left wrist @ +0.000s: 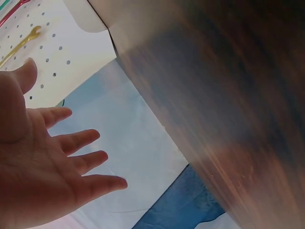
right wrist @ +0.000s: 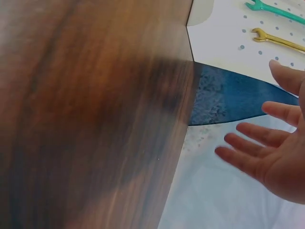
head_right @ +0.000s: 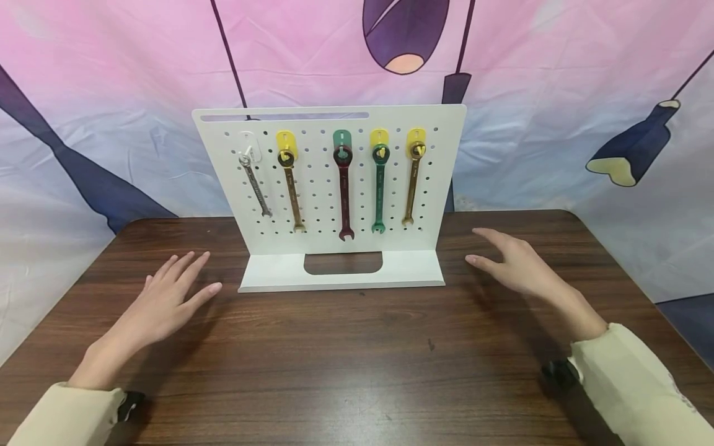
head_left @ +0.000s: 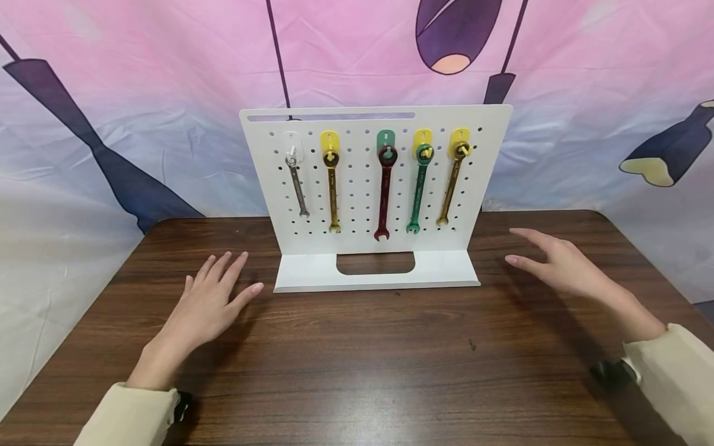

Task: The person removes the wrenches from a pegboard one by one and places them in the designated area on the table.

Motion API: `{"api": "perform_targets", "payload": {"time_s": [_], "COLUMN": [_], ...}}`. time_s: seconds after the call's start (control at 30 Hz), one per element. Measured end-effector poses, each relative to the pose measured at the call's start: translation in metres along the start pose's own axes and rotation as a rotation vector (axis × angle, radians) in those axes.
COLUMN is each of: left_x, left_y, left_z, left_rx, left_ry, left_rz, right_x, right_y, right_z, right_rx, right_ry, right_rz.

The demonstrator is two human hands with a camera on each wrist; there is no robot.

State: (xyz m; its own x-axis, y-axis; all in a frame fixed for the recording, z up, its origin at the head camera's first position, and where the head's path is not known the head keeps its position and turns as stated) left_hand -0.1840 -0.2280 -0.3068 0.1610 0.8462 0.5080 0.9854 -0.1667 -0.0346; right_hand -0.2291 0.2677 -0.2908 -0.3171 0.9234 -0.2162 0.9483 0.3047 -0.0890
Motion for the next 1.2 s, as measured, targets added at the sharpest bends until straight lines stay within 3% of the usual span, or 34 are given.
{"api": "perform_targets", "payload": {"time_s": [0.2, 0.63, 0.9, 1.2], "left_x": [0.006, 0.023, 0.030, 0.037], "left_y": [-0.003, -0.007, -0.009, -0.008], "left_z": [0.002, 0.007, 0.011, 0.015], "left_rx": [-0.013, -0.046, -0.088, -0.107], "left_ry": [0.027, 0.095, 0.155, 0.199], "left_rz": [0.017, 0.071, 0.067, 0.106], "right_x": [0.001, 0.001, -0.002, -0.007], "right_y": [-0.011, -0.034, -0.049, -0.063], "right_z": [0.000, 0.003, 0.005, 0.004], "right_rx": [-0.038, -0.028, -0.063, -0.065], "right_ry": [-0.067, -0.194, -0.275, -0.353], "right_rz": [-0.003, -0.020, -0.024, 0.022]}}
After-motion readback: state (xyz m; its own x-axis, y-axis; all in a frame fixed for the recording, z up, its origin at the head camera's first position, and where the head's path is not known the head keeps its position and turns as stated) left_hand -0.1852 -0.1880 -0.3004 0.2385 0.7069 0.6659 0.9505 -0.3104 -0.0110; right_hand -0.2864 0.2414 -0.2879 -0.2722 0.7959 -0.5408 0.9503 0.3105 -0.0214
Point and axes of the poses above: each hand's wrist, its own y-axis away from the middle knuckle, its own z-axis out of the palm, x = y × z, the point moved 6 cm from there along -y, towards the middle knuckle, and after that the axes turned 14 degrees about y, right-handed, at the moved point
